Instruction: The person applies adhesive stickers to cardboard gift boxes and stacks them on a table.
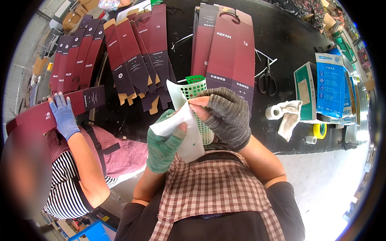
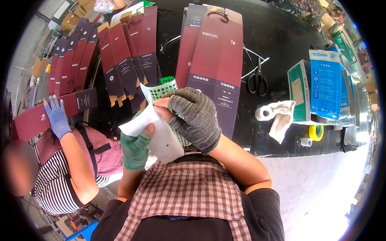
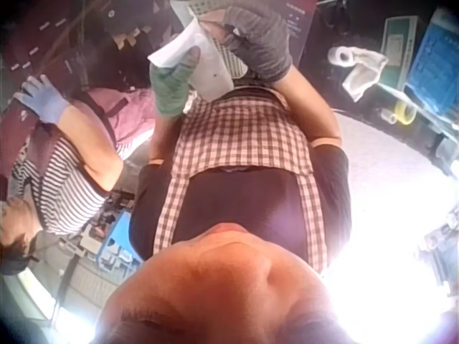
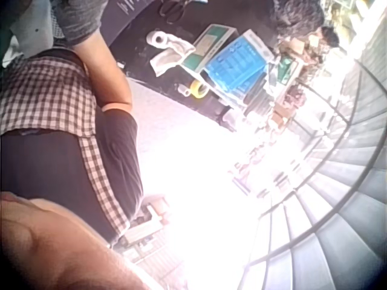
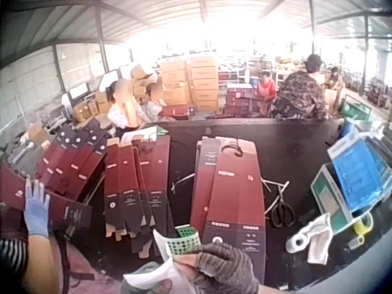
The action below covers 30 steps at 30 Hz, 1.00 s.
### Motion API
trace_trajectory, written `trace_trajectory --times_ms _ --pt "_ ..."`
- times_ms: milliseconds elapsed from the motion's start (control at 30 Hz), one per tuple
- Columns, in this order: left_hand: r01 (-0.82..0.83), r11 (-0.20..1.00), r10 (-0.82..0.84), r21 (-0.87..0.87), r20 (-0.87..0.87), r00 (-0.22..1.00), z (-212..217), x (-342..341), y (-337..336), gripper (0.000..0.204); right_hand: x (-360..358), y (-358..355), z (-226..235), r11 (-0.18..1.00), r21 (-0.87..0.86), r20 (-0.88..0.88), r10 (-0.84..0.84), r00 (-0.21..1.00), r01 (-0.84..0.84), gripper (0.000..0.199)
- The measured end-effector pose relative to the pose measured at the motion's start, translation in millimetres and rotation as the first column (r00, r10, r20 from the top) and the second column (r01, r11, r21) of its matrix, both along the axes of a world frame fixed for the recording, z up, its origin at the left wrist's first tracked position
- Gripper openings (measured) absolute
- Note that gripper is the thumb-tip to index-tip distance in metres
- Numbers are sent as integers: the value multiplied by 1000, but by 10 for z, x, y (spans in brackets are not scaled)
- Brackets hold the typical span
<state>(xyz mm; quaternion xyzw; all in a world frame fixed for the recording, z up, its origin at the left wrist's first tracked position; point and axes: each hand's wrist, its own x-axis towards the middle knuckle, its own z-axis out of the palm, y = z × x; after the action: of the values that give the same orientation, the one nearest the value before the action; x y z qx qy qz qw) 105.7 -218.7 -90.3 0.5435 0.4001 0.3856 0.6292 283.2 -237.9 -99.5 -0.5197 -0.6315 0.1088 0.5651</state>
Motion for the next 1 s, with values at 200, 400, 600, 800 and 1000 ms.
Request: trace_trajectory --times_ms 200,400,600,800,1000 --pt "18 988 2 153 -128 992 -4 -2 10 31 -4 -12 -30 1000 -23 20 -20 1000 20 16" --pt "27 979 0 201 -135 991 -23 15 16 29 -26 20 -34 999 -23 -14 -49 999 49 15" --pt "19 985 4 171 -129 992 -22 12 20 31 -31 34 -29 999 -46 -128 -13 992 7 14" --pt "-162 978 176 -132 94 980 -214 -97 213 37 266 -28 -162 939 -261 -639 7 769 -226 12" --pt "-409 890 451 -204 255 855 -468 -760 667 44 1321 -218 -1227 827 -547 -462 -426 777 128 16"
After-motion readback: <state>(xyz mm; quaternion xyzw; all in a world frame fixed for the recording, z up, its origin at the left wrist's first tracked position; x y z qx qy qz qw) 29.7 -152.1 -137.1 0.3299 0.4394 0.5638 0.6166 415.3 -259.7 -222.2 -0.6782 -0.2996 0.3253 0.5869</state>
